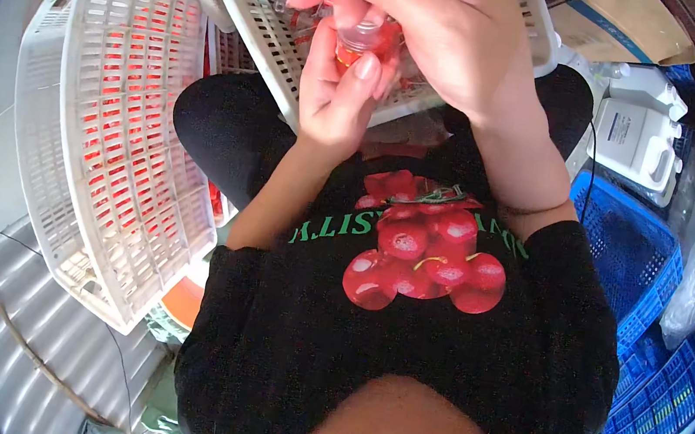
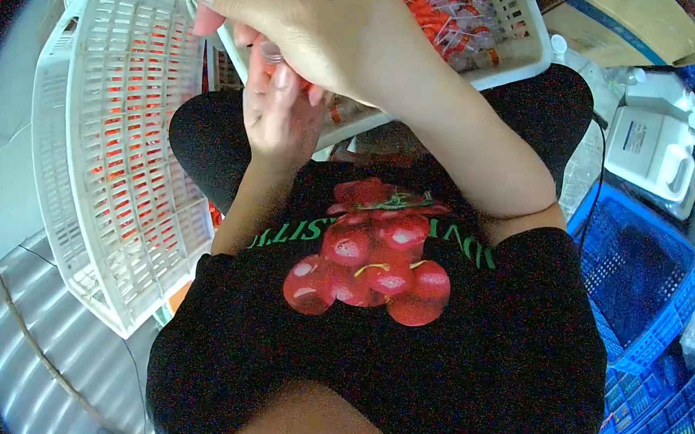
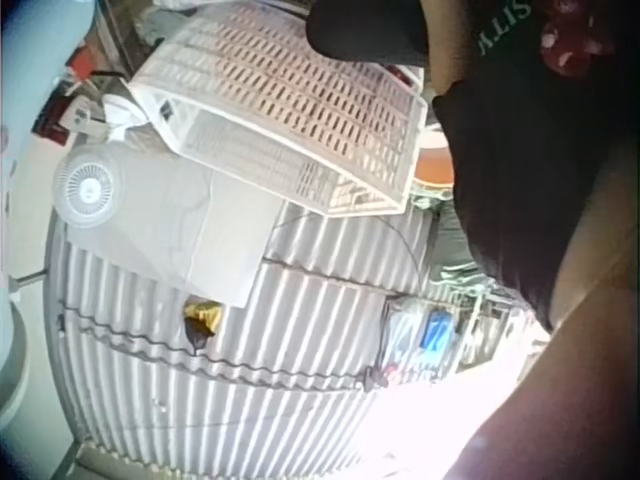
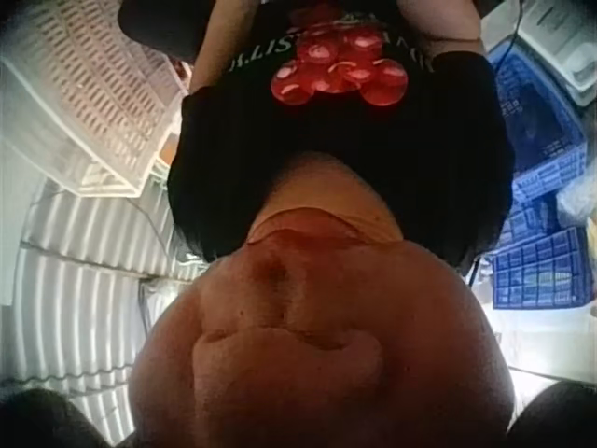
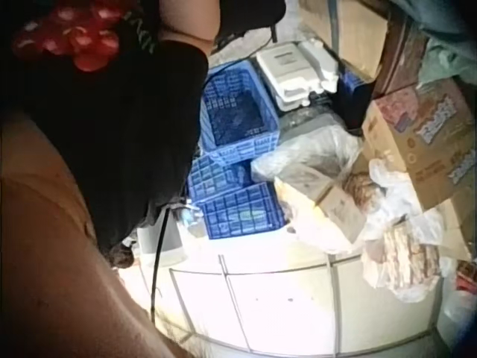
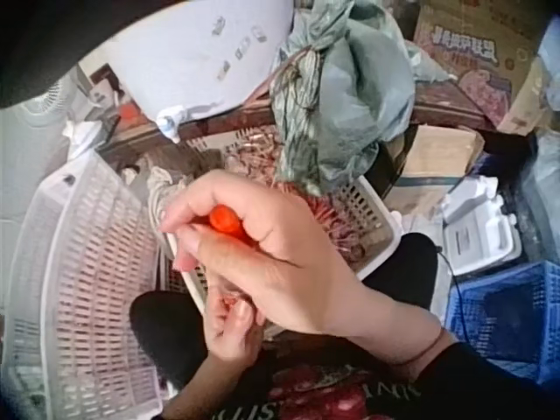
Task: Packaging small red plastic components from a basket into a larger bag.
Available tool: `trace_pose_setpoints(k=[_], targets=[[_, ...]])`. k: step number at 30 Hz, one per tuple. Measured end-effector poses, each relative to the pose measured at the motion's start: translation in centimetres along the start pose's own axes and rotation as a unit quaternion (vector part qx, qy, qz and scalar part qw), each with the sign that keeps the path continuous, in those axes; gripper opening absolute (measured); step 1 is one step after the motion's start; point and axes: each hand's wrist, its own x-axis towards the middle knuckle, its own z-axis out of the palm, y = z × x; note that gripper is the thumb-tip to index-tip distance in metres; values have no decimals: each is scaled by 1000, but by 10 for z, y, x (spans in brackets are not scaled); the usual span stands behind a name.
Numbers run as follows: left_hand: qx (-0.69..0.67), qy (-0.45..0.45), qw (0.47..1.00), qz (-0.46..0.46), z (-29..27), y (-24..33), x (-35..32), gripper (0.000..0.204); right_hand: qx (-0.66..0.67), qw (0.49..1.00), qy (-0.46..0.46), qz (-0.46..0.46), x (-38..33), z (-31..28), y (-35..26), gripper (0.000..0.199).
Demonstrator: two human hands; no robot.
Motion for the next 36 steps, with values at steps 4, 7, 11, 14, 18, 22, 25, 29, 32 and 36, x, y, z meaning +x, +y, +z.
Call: trace_pose_setpoints(k=[4, 7, 11, 14, 18, 22, 25, 29, 32, 36], targets=[[19, -38, 998, 46, 14, 16, 10, 41, 75, 993, -18, 85, -2, -1, -11, 12], [-16, -51, 998, 33, 25, 29, 16, 42, 59, 992, -36, 101, -4, 0, -15, 13], [-16, -21, 999, -19, 36, 34, 15, 46, 9, 997, -16, 69, -8, -2, -25, 14], [172, 60, 983, 2, 35, 34, 15, 51, -16, 999, -12, 42, -9, -1, -20, 14], [471, -3, 862, 190, 25, 32, 27, 41, 59, 992, -46, 98, -7, -6, -13, 13], [-338, -186, 902, -193, 18, 43, 26, 34, 169, 970, -130, 114, 1, -16, 1, 13], [-450, -188, 831, -267, 26, 41, 25, 27, 49, 964, -235, -110, 9, -17, 7, 14], [17, 34, 996, -85, 44, 44, 28, 24, 131, 969, -92, 186, -4, -16, -8, 17], [276, 42, 955, 98, 29, 26, 39, 21, -21, 994, -41, 100, -10, -13, 7, 23], [-109, -69, 986, -106, 14, 40, 42, 23, 237, 960, 76, 125, -7, -7, 7, 26]])
